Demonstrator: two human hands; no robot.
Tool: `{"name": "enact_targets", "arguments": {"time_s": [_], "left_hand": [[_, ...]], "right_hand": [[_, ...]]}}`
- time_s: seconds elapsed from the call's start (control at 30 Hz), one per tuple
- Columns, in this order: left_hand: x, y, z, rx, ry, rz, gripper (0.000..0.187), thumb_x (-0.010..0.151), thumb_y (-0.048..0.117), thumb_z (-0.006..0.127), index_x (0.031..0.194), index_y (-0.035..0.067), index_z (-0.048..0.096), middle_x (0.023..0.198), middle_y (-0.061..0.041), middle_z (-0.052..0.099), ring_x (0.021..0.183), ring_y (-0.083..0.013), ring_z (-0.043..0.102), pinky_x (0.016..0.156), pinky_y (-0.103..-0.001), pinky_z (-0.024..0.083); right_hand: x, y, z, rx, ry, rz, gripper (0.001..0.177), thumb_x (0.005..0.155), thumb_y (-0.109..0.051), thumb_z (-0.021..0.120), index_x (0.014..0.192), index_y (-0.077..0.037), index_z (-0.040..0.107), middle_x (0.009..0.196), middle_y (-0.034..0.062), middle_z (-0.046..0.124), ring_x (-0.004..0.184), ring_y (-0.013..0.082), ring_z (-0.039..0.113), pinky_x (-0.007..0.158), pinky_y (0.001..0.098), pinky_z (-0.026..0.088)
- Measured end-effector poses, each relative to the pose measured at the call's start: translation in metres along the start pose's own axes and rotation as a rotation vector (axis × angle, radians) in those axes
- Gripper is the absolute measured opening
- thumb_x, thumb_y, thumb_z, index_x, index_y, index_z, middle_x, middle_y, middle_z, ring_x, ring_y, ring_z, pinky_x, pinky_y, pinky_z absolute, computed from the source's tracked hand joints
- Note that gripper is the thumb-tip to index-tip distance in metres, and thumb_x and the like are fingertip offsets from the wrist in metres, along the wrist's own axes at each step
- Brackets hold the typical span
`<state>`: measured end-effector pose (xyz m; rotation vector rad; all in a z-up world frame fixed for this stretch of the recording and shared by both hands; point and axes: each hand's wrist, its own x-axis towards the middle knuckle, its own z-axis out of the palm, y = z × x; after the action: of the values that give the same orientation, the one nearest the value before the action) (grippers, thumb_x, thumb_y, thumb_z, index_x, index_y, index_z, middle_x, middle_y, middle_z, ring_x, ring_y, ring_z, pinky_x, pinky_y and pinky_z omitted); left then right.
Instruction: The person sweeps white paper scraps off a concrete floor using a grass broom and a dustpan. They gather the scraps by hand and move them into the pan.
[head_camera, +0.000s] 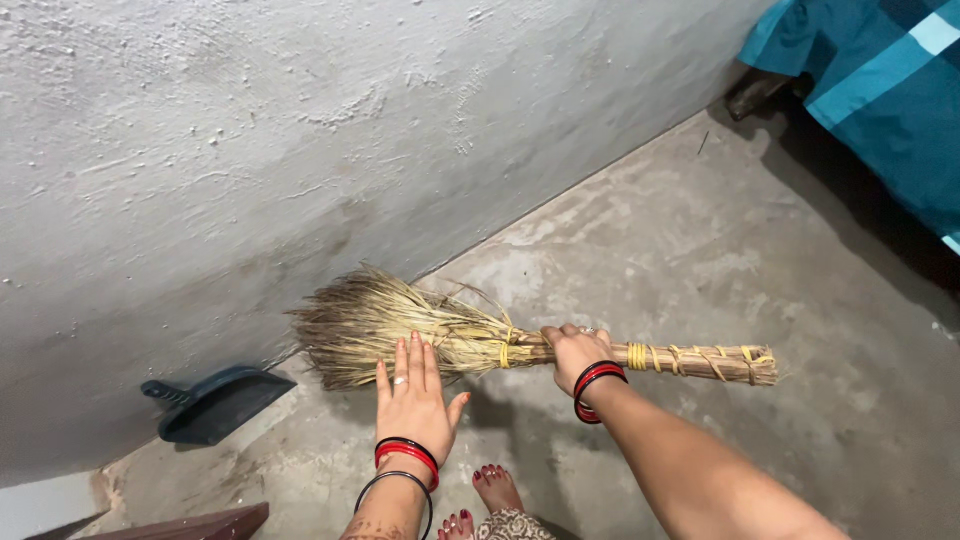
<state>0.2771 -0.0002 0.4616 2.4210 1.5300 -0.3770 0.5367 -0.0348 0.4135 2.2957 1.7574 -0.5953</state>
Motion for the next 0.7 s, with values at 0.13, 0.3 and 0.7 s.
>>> {"name": "enact_targets", "arguments": {"time_s": [0.13,0.3,0.7], "left_hand": [[-0.005,0.001,0.012,0.008,-0.003,0.032,0.091,0.095,0.061,0.047,0.158,0.002,0.018,0.169,-0.014,0.006,0.155,-0.0298,0.003,0.123,-0.050,0.006],[-0.003,0.003,0.010,0.039,-0.030,0.070,0.092,0.096,0.062,0.046,0.157,-0.001,0.017,0.169,-0.016,0.005,0.155,-0.0304,0.003,0.123,-0.050,0.005],[-0.003,0.028,0.016,0.093,-0.090,0.125,0.091,0.097,0.062,0.044,0.159,0.002,0.014,0.169,-0.014,0.004,0.155,-0.0293,0.001,0.123,-0.050,0.003]], "right_hand": [[-0.005,0.004,0.011,0.003,0.020,0.010,0.055,0.084,-0.004,0.058,0.136,-0.023,0.058,0.128,0.0085,0.065,0.123,0.0282,0.060,0.105,0.0487,0.039],[-0.018,0.007,0.011,0.063,-0.012,0.068,0.059,0.083,-0.003,0.058,0.138,-0.022,0.055,0.128,0.0089,0.064,0.121,0.0269,0.062,0.105,0.0466,0.040],[-0.044,0.033,0.034,0.083,0.004,0.179,0.052,0.085,-0.006,0.059,0.135,-0.021,0.058,0.126,0.0098,0.067,0.119,0.0294,0.063,0.103,0.0488,0.043]]}}
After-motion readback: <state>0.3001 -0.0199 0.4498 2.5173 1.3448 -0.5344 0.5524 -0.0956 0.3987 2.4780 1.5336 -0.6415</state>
